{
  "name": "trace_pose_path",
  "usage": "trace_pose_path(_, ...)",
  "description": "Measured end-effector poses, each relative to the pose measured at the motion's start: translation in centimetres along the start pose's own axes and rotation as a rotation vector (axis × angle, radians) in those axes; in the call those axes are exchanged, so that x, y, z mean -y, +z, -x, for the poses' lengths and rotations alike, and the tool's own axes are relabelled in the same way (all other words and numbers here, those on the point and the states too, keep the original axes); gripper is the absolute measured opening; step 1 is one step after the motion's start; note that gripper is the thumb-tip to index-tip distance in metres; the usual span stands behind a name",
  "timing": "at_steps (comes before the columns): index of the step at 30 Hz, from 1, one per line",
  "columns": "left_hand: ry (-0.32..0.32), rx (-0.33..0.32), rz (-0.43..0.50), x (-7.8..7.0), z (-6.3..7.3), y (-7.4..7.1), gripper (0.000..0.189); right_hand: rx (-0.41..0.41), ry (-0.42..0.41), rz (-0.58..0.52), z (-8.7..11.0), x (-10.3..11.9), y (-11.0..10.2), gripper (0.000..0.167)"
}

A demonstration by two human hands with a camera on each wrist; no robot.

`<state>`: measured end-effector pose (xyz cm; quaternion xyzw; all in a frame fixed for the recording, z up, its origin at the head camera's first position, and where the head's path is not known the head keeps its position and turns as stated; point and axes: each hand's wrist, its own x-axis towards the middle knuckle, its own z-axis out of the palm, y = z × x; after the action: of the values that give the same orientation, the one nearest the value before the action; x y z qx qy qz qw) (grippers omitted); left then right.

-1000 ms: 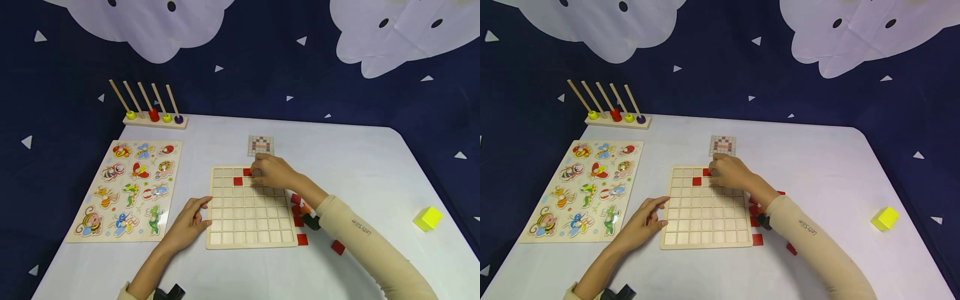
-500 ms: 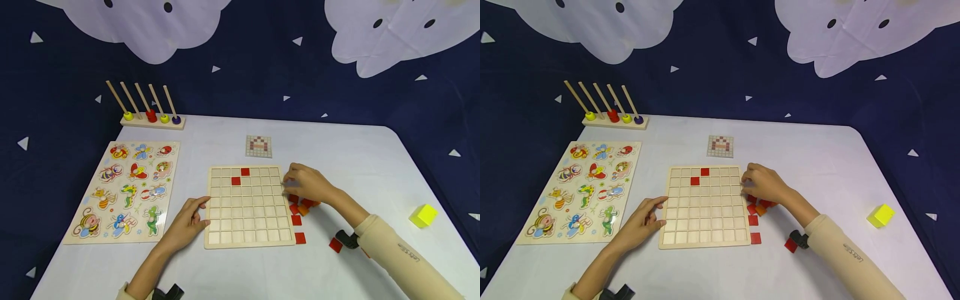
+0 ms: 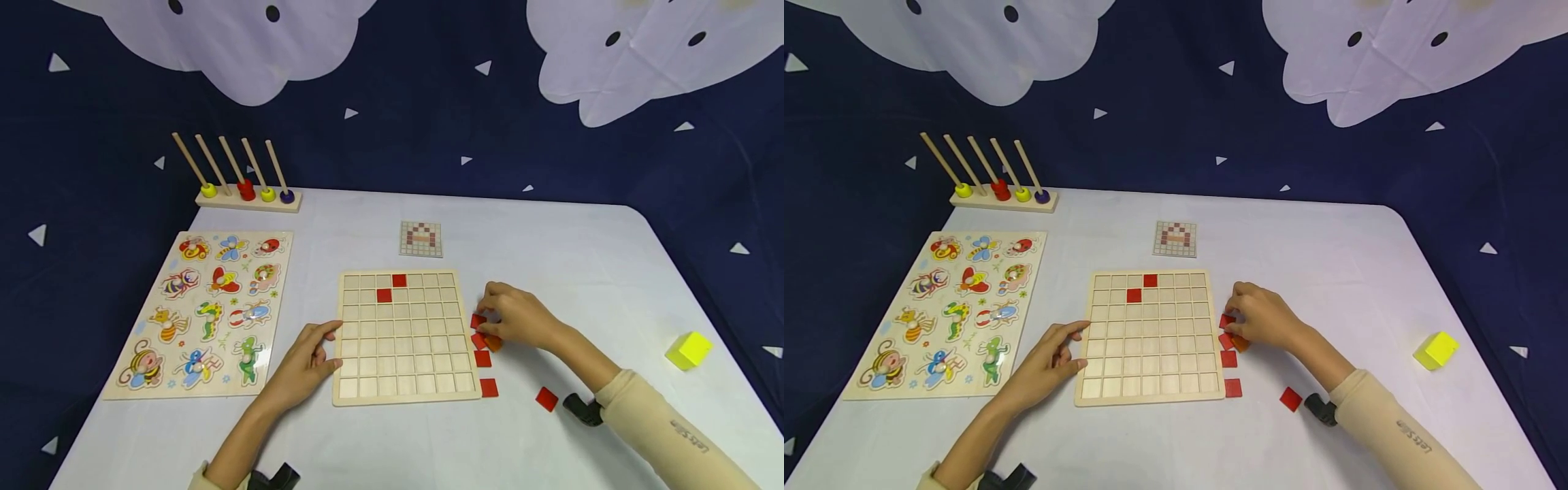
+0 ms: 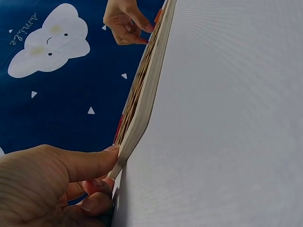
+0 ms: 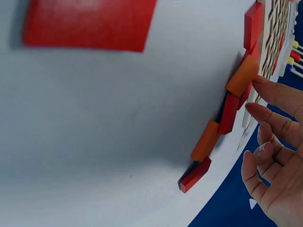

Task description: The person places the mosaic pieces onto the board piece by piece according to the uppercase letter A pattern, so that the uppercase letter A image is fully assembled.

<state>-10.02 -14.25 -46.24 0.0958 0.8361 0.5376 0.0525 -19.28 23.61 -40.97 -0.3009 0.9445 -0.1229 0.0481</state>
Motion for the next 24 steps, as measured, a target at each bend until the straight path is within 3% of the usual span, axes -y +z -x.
trace_pose_path(15,-0.016,0.004,-0.024,0.2,0.0,0.0,0.061,-0.001,-0.03,0.028,-0.1,0.2,0.5,0.023)
trace_pose_path(24,-0.011,0.003,-0.032,0.1,-0.1,-0.1,0.061,-0.034,-0.019,0.012,-0.7,-0.1,-0.5,0.023)
